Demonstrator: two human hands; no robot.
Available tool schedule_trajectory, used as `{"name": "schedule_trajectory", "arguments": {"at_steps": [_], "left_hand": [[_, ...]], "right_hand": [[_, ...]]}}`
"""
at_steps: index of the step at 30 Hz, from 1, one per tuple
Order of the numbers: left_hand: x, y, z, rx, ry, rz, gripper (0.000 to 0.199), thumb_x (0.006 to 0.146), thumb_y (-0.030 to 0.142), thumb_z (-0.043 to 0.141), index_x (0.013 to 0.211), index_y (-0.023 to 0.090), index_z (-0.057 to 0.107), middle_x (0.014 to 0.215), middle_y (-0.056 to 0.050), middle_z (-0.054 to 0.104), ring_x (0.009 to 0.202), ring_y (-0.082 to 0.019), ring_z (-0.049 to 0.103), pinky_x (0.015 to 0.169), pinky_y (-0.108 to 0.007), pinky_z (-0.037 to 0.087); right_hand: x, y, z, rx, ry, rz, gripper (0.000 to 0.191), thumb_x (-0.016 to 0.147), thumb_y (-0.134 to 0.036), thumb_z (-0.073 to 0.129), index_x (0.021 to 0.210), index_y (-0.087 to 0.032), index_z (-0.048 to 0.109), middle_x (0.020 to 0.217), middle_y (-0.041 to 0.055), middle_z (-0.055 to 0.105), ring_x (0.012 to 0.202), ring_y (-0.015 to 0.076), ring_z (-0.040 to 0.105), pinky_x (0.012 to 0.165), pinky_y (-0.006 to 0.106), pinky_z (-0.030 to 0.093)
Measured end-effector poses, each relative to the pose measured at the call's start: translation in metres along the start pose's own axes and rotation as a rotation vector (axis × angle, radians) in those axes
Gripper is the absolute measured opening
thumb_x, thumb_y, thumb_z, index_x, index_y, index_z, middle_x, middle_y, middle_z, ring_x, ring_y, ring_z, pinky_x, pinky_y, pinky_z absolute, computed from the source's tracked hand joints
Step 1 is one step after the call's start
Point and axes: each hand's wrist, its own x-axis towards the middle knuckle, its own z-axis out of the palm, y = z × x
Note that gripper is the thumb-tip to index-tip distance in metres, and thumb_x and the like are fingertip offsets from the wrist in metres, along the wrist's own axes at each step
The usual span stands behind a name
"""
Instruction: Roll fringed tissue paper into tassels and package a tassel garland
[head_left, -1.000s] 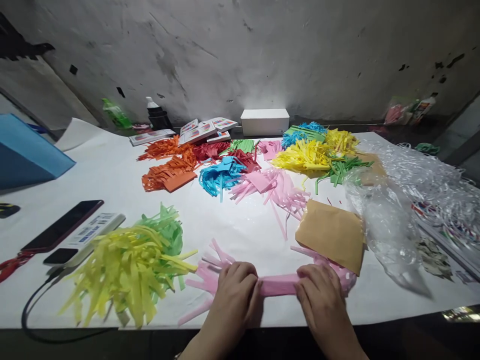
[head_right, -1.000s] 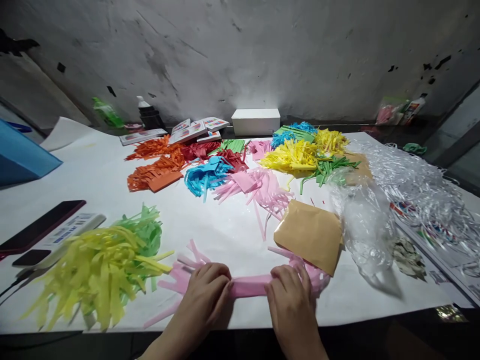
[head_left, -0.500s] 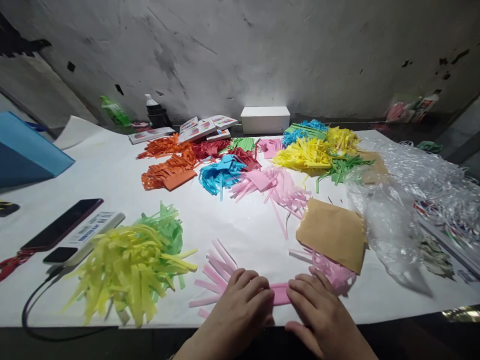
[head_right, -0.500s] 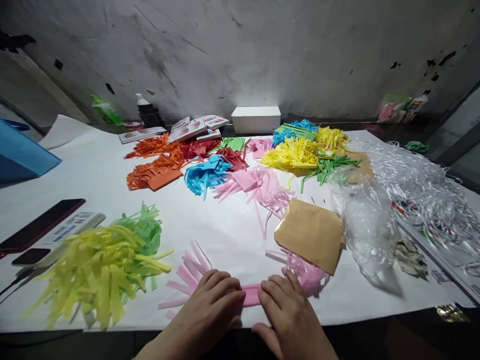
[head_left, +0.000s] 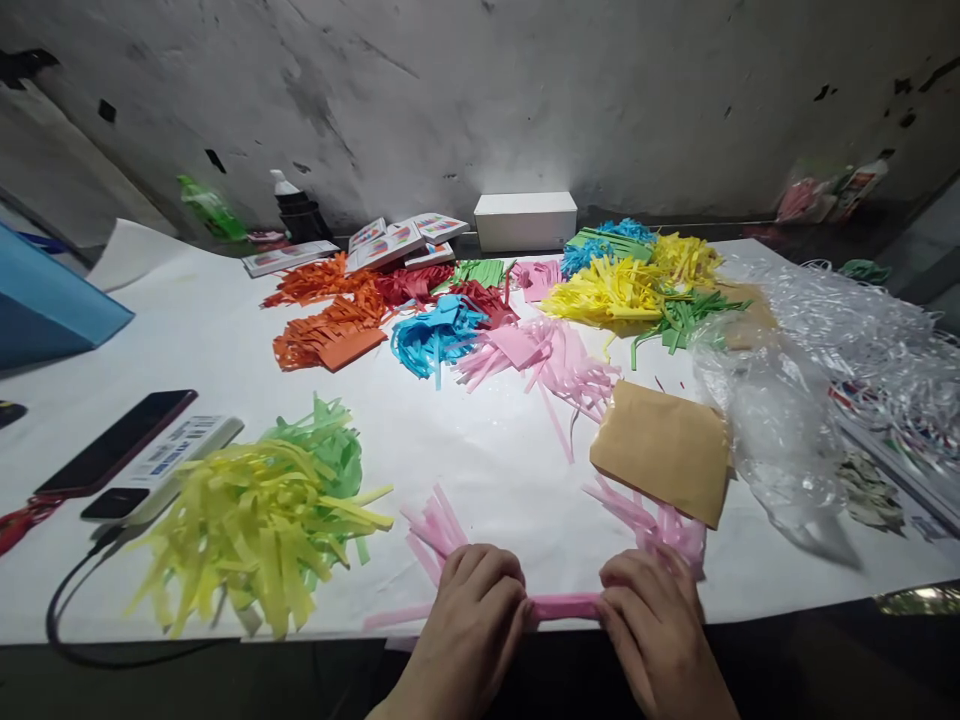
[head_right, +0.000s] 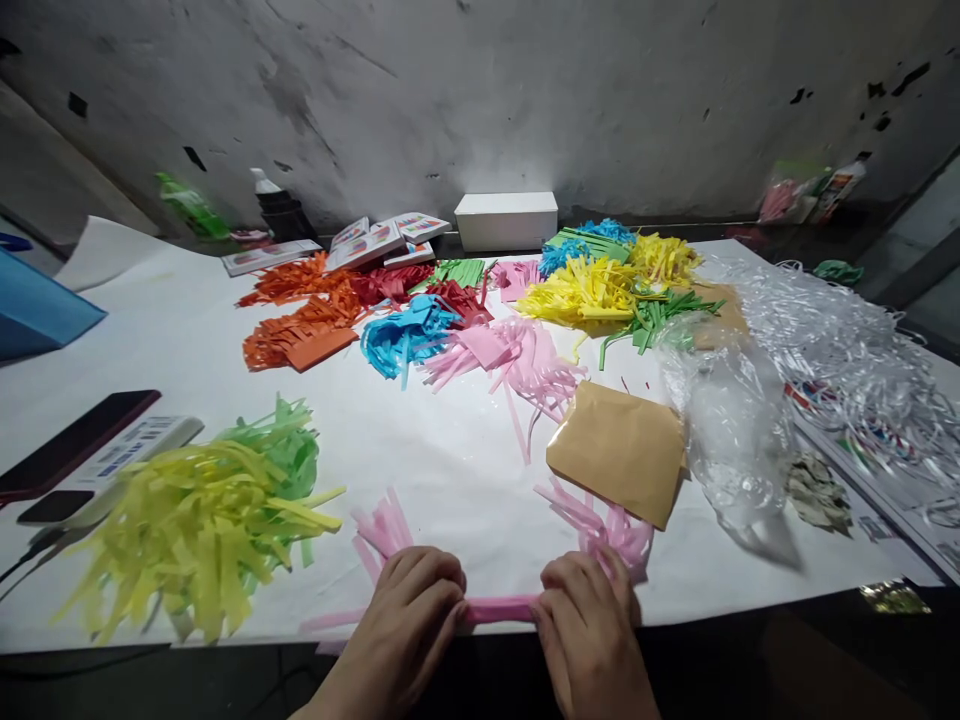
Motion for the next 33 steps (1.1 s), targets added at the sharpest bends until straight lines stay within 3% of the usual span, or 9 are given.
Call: {"name": "schedule_trajectory", "arguments": {"at_steps": [3, 5, 8, 10, 16, 21, 27, 30, 33], "left_hand": [[0.002, 0.002, 0.003, 0.052, 0.014, -0.076, 0.014, 0.088, 0.008, 0.058, 0.080, 0.019, 0.054, 0.087, -0.003, 0.062, 0.083, -0.021, 0.053, 0.080, -0.038, 0.038], [0.003, 0.002, 0.005, 0.061, 0.031, -0.070, 0.013, 0.088, 0.007, 0.060, 0.084, 0.019, 0.056, 0.090, -0.003, 0.063, 0.084, -0.021, 0.054, 0.082, -0.038, 0.036], [0.005, 0.000, 0.004, -0.006, -0.005, 0.093, 0.015, 0.092, 0.006, 0.057, 0.090, 0.020, 0.060, 0.091, -0.001, 0.066, 0.084, -0.019, 0.054, 0.086, -0.037, 0.035], [0.004, 0.000, 0.002, -0.032, -0.030, 0.189, 0.017, 0.094, 0.005, 0.055, 0.093, 0.021, 0.062, 0.089, 0.000, 0.067, 0.083, -0.018, 0.053, 0.085, -0.035, 0.035], [-0.003, -0.002, 0.001, -0.023, -0.001, 0.234, 0.015, 0.098, 0.009, 0.050, 0.093, 0.019, 0.060, 0.086, -0.002, 0.067, 0.080, -0.019, 0.051, 0.082, -0.035, 0.036], [-0.005, 0.006, 0.003, -0.012, 0.021, 0.074, 0.018, 0.096, 0.007, 0.049, 0.087, 0.019, 0.058, 0.086, -0.002, 0.065, 0.080, -0.019, 0.052, 0.082, -0.036, 0.034], [0.005, 0.025, 0.003, 0.092, -0.102, -0.194, 0.015, 0.090, 0.009, 0.049, 0.082, 0.019, 0.058, 0.091, -0.005, 0.061, 0.085, -0.024, 0.053, 0.085, -0.044, 0.035], [0.010, 0.028, 0.004, 0.122, -0.166, -0.267, 0.015, 0.089, 0.010, 0.050, 0.084, 0.019, 0.061, 0.093, -0.006, 0.062, 0.088, -0.026, 0.054, 0.085, -0.047, 0.034], [0.012, 0.028, 0.005, 0.111, -0.217, -0.283, 0.017, 0.091, 0.010, 0.048, 0.087, 0.019, 0.062, 0.095, -0.006, 0.064, 0.089, -0.026, 0.054, 0.087, -0.048, 0.035]], "right_hand": [[-0.001, -0.003, 0.006, -0.051, 0.068, 0.073, 0.013, 0.092, -0.010, 0.058, 0.083, -0.021, 0.057, 0.091, 0.0026, 0.064, 0.092, 0.0198, 0.063, 0.110, 0.047, 0.028], [0.001, -0.005, 0.007, -0.045, 0.087, 0.037, 0.014, 0.091, -0.005, 0.054, 0.092, -0.017, 0.061, 0.095, 0.0054, 0.064, 0.094, 0.0203, 0.063, 0.108, 0.046, 0.031], [0.007, -0.006, 0.004, 0.023, 0.065, -0.141, 0.033, 0.087, 0.004, 0.043, 0.106, -0.012, 0.064, 0.097, 0.0082, 0.066, 0.096, 0.0207, 0.061, 0.101, 0.040, 0.040], [0.008, -0.004, 0.001, 0.043, 0.046, -0.219, 0.030, 0.086, 0.003, 0.045, 0.102, -0.011, 0.066, 0.094, 0.0084, 0.067, 0.096, 0.0217, 0.060, 0.099, 0.039, 0.041], [0.002, 0.000, -0.004, 0.076, 0.020, -0.235, 0.019, 0.092, -0.004, 0.050, 0.097, -0.013, 0.067, 0.086, 0.0057, 0.065, 0.089, 0.0206, 0.058, 0.101, 0.043, 0.038], [-0.005, -0.005, 0.001, 0.053, 0.020, -0.114, 0.016, 0.092, -0.004, 0.054, 0.097, -0.017, 0.064, 0.088, 0.0041, 0.065, 0.092, 0.0210, 0.058, 0.105, 0.046, 0.030], [-0.011, -0.020, 0.020, -0.017, 0.146, 0.151, 0.013, 0.091, -0.011, 0.057, 0.085, -0.021, 0.060, 0.087, 0.0019, 0.064, 0.087, 0.0198, 0.060, 0.105, 0.046, 0.027], [-0.008, -0.026, 0.024, -0.060, 0.177, 0.131, 0.017, 0.093, -0.010, 0.051, 0.096, -0.020, 0.065, 0.095, 0.0044, 0.067, 0.094, 0.0209, 0.062, 0.111, 0.048, 0.024], [-0.006, -0.026, 0.024, -0.040, 0.193, 0.007, 0.029, 0.096, -0.008, 0.042, 0.105, -0.017, 0.068, 0.095, 0.0049, 0.070, 0.098, 0.0216, 0.063, 0.116, 0.051, 0.021]]}}
